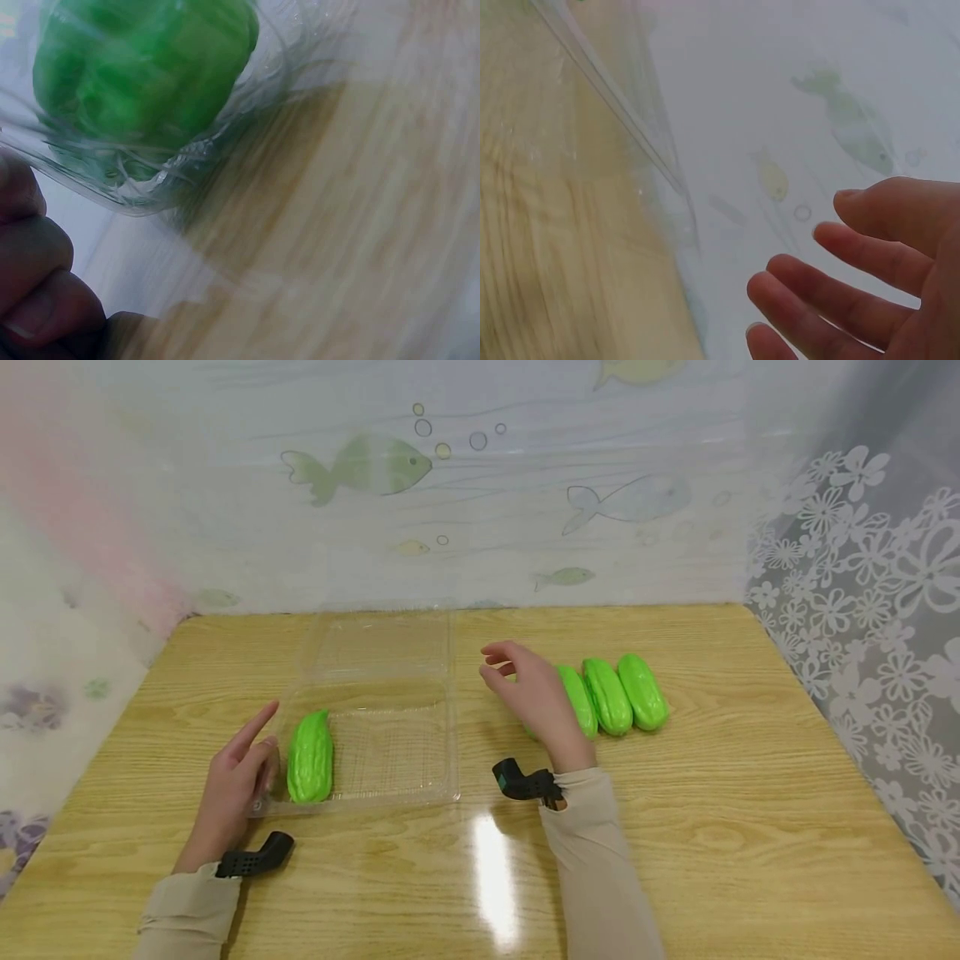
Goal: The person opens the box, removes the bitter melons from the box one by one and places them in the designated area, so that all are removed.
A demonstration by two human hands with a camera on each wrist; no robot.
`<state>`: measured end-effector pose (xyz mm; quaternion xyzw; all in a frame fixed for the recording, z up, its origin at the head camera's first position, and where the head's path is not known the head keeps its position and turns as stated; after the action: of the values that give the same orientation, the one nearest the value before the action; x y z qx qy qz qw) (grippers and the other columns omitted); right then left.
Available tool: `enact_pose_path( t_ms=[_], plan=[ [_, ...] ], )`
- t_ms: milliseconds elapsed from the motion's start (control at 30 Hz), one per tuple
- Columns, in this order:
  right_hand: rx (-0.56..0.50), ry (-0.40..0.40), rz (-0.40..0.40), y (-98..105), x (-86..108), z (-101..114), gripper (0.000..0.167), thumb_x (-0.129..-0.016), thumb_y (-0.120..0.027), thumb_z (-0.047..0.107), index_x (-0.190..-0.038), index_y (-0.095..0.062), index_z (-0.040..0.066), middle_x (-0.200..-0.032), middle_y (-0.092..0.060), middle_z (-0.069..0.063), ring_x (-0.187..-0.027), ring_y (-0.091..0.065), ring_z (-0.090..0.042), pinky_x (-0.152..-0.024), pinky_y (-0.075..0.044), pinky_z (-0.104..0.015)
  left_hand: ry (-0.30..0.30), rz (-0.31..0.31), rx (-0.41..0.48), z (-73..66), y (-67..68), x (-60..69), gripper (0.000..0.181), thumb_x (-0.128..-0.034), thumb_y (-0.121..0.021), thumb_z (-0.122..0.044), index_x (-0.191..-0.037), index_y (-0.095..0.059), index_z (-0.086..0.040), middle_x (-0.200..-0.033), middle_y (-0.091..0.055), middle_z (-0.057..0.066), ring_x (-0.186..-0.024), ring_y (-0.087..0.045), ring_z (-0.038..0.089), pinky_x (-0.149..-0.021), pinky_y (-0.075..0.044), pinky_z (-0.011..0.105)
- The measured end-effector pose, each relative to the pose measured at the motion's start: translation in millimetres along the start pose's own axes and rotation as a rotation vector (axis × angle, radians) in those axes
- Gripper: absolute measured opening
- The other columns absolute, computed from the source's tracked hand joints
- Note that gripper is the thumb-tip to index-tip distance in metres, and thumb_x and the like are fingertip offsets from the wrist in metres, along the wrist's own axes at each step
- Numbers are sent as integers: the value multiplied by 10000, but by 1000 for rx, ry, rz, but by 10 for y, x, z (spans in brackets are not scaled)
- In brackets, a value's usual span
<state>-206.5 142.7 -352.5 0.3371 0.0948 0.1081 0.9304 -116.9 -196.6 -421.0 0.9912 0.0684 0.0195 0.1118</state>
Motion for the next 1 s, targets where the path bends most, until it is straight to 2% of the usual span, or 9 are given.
enact_pose_path(
  t_ms=[267, 533, 733, 1000],
  plan=[
    [-27, 31, 60, -181, -4, 103, 333, -891, -510, 403, -1172, -542, 227, -1082, -575, 76, -973, -541, -148, -778, -441, -343, 12, 0, 16, -6, -1, 23, 445, -952, -433, -220, -1388, -343, -204, -496, -392, -38, -400, -344, 79, -375, -302, 310],
    [-83, 59, 118, -348, 13, 266, 269, -894, -534, 330, -1145, -556, 239, -1052, -581, 78, -954, -541, -125, -751, -453, -339, 6, -9, 10, -40, -4, 31, 442, -953, -431, -192, -1386, -347, -195, -497, -396, -35, -402, -345, 75, -374, -295, 322],
    [-94, 82, 169, -492, 43, 366, 287, -893, -527, 358, -1158, -545, 250, -1065, -579, 84, -966, -531, -112, -761, -451, -330, 5, -14, 7, -46, -1, 43, 443, -952, -434, -187, -1386, -348, -183, -493, -398, -36, -402, -347, 70, -372, -294, 324],
    [-88, 111, 205, -629, 83, 485, 269, -892, -527, 357, -1146, -550, 272, -1023, -578, 130, -933, -537, -64, -738, -460, -301, 3, -23, -8, 118, 47, -3, 437, -942, -459, -253, -1370, -369, -266, -499, -402, -31, -404, -353, 90, -372, -307, 315]
  ],
)
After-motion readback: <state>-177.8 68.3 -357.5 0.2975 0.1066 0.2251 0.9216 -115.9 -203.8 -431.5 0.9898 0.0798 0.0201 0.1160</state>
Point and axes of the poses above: each hand's wrist, its own x-axis away from the middle knuckle, its own y-axis out of the back of the hand, z = x × y, the point moved 8 cm from there along -x, towards the middle knuckle
